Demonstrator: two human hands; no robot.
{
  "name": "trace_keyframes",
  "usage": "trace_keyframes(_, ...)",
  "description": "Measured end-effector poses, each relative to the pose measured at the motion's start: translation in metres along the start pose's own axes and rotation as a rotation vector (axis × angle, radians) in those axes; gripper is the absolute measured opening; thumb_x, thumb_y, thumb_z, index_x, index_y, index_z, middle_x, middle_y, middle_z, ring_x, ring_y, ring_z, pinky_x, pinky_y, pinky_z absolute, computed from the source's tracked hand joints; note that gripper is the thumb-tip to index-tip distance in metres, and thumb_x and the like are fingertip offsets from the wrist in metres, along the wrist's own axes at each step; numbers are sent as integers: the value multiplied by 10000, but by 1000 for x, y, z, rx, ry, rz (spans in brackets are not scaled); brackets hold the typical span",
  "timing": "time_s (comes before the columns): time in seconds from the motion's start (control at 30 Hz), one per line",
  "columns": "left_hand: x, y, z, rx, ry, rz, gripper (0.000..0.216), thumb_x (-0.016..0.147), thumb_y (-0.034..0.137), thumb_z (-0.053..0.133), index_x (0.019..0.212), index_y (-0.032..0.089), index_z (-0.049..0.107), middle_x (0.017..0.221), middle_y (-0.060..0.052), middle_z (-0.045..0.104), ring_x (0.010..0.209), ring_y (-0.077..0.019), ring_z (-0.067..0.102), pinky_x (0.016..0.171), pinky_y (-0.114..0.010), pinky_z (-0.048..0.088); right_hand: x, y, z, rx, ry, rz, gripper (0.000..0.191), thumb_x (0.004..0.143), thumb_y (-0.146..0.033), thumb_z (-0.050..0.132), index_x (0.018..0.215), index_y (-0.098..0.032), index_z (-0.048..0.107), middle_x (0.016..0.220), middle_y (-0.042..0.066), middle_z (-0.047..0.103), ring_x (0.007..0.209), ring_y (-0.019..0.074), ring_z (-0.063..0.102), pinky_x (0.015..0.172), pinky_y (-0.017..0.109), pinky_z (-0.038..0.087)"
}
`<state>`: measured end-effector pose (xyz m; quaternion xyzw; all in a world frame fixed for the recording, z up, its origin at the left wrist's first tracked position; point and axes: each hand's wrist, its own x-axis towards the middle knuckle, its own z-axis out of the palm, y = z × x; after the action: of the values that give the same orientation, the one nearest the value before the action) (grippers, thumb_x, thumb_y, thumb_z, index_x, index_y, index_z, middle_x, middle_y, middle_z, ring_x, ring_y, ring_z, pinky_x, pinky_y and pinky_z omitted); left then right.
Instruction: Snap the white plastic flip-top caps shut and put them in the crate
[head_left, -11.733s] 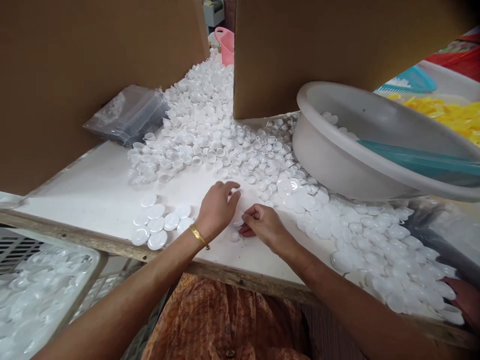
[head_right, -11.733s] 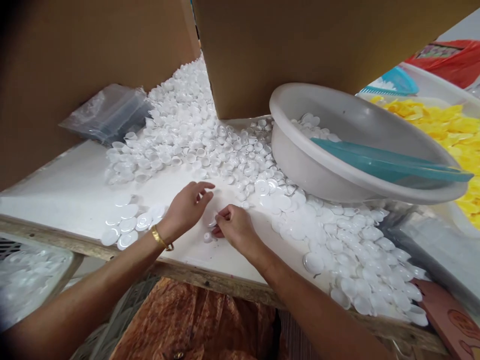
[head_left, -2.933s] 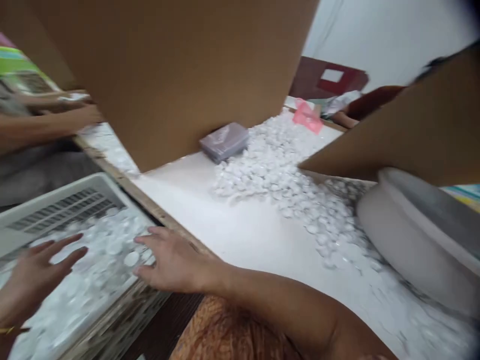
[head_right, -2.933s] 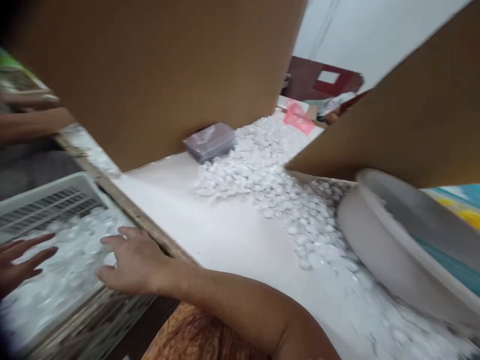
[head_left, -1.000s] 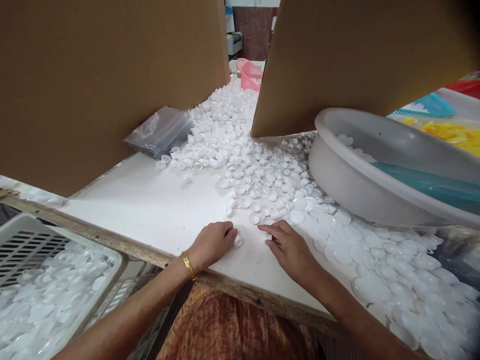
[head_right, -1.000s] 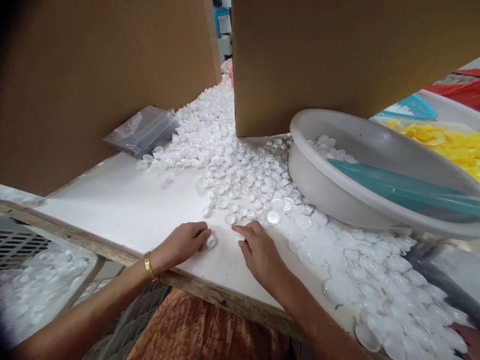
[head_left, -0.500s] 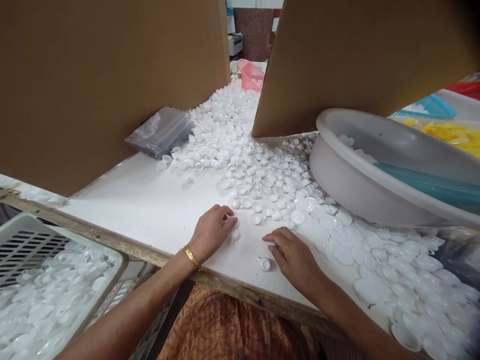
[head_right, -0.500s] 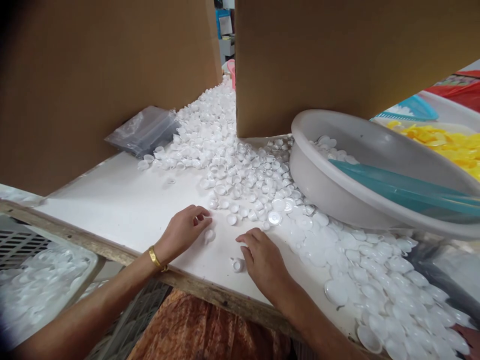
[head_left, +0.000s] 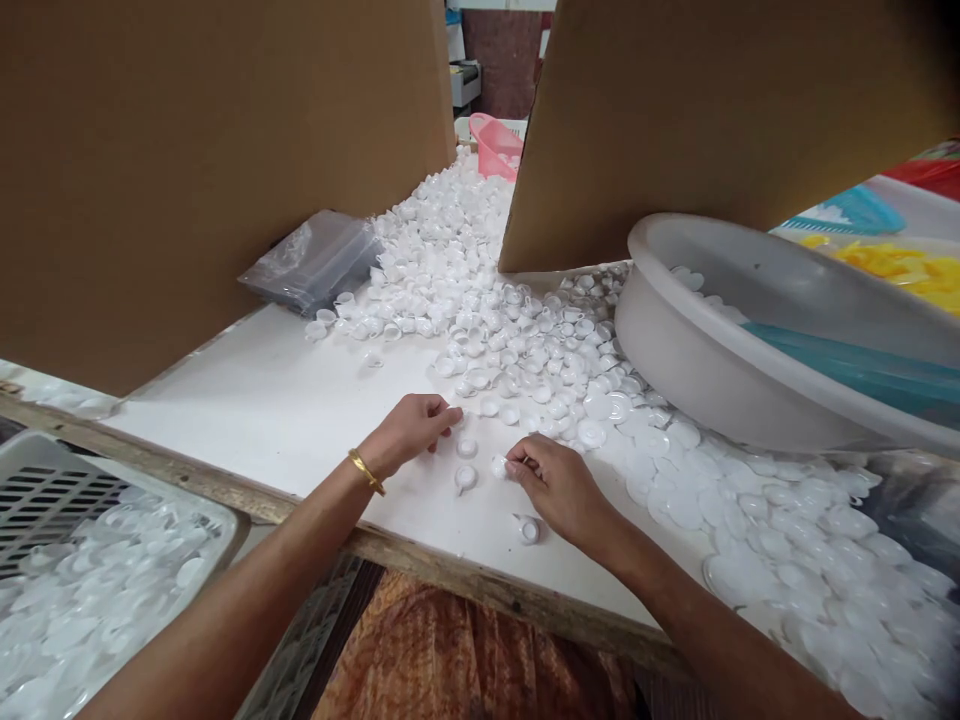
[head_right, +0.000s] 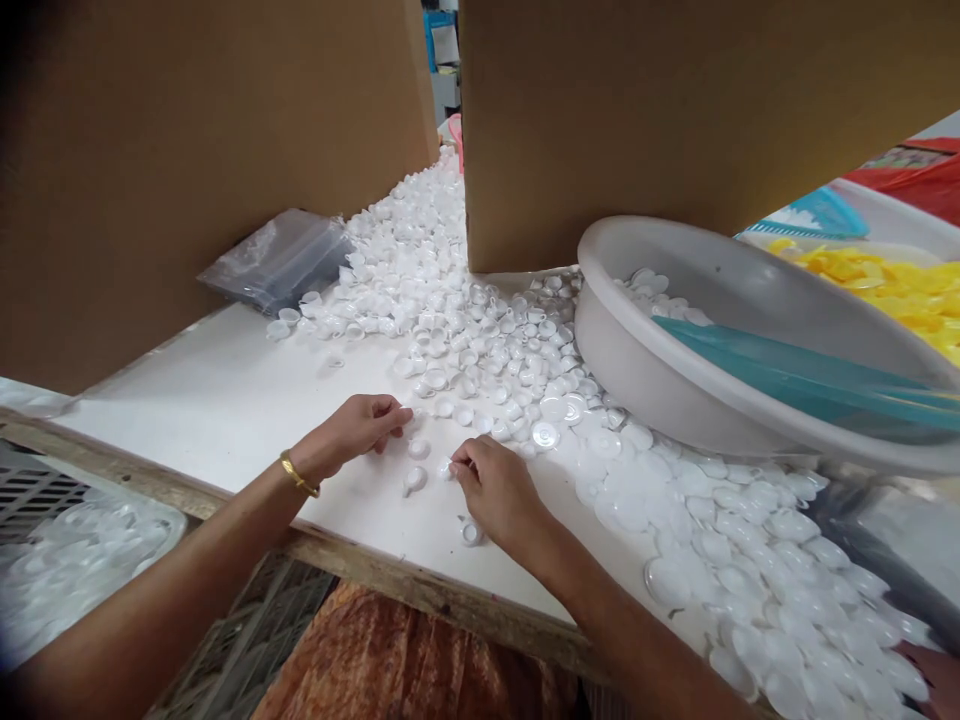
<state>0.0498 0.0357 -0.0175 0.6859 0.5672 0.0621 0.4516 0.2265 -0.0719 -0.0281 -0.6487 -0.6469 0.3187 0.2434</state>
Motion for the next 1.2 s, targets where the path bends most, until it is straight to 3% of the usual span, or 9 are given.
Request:
trace_keyframes(0.1,-1,-5,-7,-102,-97,-109,363,763,502,449,601,178,455,570,1,536,418,-85,383,455,-244,314,3,0,2,235,-109,205,161,831,-233,461,708,-188,556,597,-18,591,595,118,580,570,223,419)
trace_keyframes(0.23,5,-8,-14,191,-19,-104,388,771,516,422,565,187,447,511,-10,529,435,-117,421,466,-255,300,5,2,8,277,-112,300,147,808,-236,478,701,-185,564,594,-17,606,540,117,596,531,218,420)
trace_keyframes(0.4,5,-7,-20,517,200,17,336,760,530,476,758,204,557,669,-23,606,606,-181,535,513,-264,312,1,1,-2,-74,30,100,119,834,-236,489,819,-195,600,715,2,642,631,131,595,557,235,417)
trace_keyframes(0.53,2,7,0,587,314,364,247,790,402,529,945,217,582,863,-28,599,745,-173,554,606,-271,372,16,-3,-7,-500,208,-105,173,865,-223,472,970,-192,606,955,62,615,861,187,559,614,278,414)
trace_keyframes(0.63,3,19,22,726,301,547,152,813,274,510,877,196,624,930,-63,565,871,-199,532,652,-285,387,33,-3,-5,-693,191,-169,153,857,-201,484,868,-186,636,964,94,588,917,225,506,653,312,410)
trace_keyframes(0.8,8,24,25,667,221,418,281,867,238,388,715,178,616,841,-54,567,775,-170,538,630,-281,386,39,3,-10,-536,195,-158,193,876,-210,453,808,-193,633,915,68,580,903,191,474,735,294,409)
trace_keyframes(0.9,11,23,16,631,131,306,306,858,232,377,663,178,607,781,-39,571,686,-150,539,593,-270,381,41,5,-17,-459,95,-130,213,874,-185,439,773,-180,626,901,52,592,899,174,473,762,271,394)
trace_keyframes(1.03,17,24,14,688,201,286,321,847,214,373,650,156,620,821,-87,563,770,-199,547,640,-308,379,52,4,-16,-534,-21,-99,209,861,-148,435,794,-176,631,918,61,608,897,190,478,740,292,379)
trace_keyframes(1.2,20,21,20,718,294,258,293,845,265,401,711,158,638,796,-92,558,781,-222,548,635,-321,367,62,1,-7,-568,-11,-66,212,861,-174,441,810,-156,646,938,93,614,929,233,476,729,330,370)
